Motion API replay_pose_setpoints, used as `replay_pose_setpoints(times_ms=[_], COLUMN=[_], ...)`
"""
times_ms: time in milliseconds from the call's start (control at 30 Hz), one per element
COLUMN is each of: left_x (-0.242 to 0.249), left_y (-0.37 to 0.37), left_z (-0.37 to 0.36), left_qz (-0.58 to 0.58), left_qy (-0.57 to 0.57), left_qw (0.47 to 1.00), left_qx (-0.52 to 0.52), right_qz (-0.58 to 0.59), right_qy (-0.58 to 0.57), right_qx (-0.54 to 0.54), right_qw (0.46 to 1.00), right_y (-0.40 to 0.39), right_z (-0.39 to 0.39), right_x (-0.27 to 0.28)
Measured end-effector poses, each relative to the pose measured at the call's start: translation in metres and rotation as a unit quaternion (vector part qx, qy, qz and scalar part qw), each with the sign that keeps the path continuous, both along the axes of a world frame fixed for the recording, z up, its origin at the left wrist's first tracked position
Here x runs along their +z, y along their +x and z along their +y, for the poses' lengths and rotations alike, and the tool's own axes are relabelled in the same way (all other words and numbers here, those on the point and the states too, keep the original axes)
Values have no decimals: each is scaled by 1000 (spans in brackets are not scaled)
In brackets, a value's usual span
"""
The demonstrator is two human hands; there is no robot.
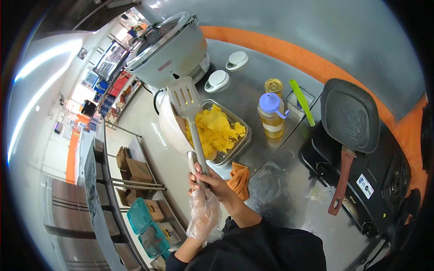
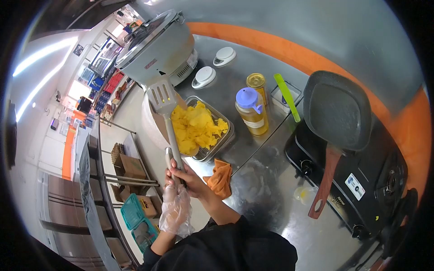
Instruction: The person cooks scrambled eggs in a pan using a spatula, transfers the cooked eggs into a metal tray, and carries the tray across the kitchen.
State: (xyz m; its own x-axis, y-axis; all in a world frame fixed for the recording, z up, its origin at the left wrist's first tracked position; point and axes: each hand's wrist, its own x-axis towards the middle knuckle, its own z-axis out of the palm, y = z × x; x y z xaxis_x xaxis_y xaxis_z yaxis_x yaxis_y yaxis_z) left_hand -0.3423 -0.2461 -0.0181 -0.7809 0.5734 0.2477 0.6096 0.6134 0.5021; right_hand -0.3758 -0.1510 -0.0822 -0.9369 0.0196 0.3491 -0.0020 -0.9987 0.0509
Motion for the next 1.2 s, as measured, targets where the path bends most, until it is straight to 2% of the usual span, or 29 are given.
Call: replay_pose_setpoints(times_ms=[100, 200, 300, 400, 467, 500, 567, 600, 667, 800, 867, 900, 967, 1033, 1100, 1133, 1200], left_x=[-12, 3, -2, 4, 2, 2, 5, 11, 30, 33, 18, 19, 26, 0, 6, 13, 22], left_y=[-9, 0, -2, 1, 4, 5, 3, 4, 13, 8, 2, 7, 8, -3, -1, 0, 8], left_z=[-12, -1, -4, 3, 2, 2, 5, 10, 21, 21, 6, 8, 21, 2, 0, 5, 8], left_qz=[66, -56, 41, -97, -44, -44, 63, 66, -83, -60, -31, -34, -55, -104, 45, 48, -163], left_qy=[-61, -80, -114, -134, -25, -27, -80, -81, -91, -89, -172, -173, -60, -13, -130, -128, -38], left_qw=[995, 995, 992, 986, 998, 998, 993, 993, 992, 994, 984, 984, 997, 994, 989, 989, 984], left_qx=[-33, 21, -46, 7, -22, -23, -56, -58, 11, -29, -36, -34, 14, 29, -47, -48, 54], right_qz=[8, 10, 11, 61, 63, 66, 72, 79, 76, 83, 75, 72, 66, 74, 62, 64, 59], right_qy=[-8, -12, -30, -61, -69, -75, -91, -104, -102, -110, -99, -100, -92, -101, -87, -86, -98], right_qx=[-5, -10, -8, -2, 0, 6, 6, 8, 2, 4, -3, -1, -2, 4, 2, 1, 8], right_qw=[1000, 1000, 999, 996, 996, 995, 993, 991, 992, 991, 992, 992, 994, 992, 994, 994, 993], right_y=[0, -1, 0, -2, -2, -2, 2, 1, -3, -6, -7, -5, -6, -6, -8, -9, -4], right_z=[0, 0, 1, 0, 0, -1, -2, -2, 0, 3, 1, -1, 4, 2, 1, 3, 0], right_x=[1, 1, 0, -3, -4, -4, -1, 0, 0, 0, -3, -3, 2, 0, -1, 0, 2])
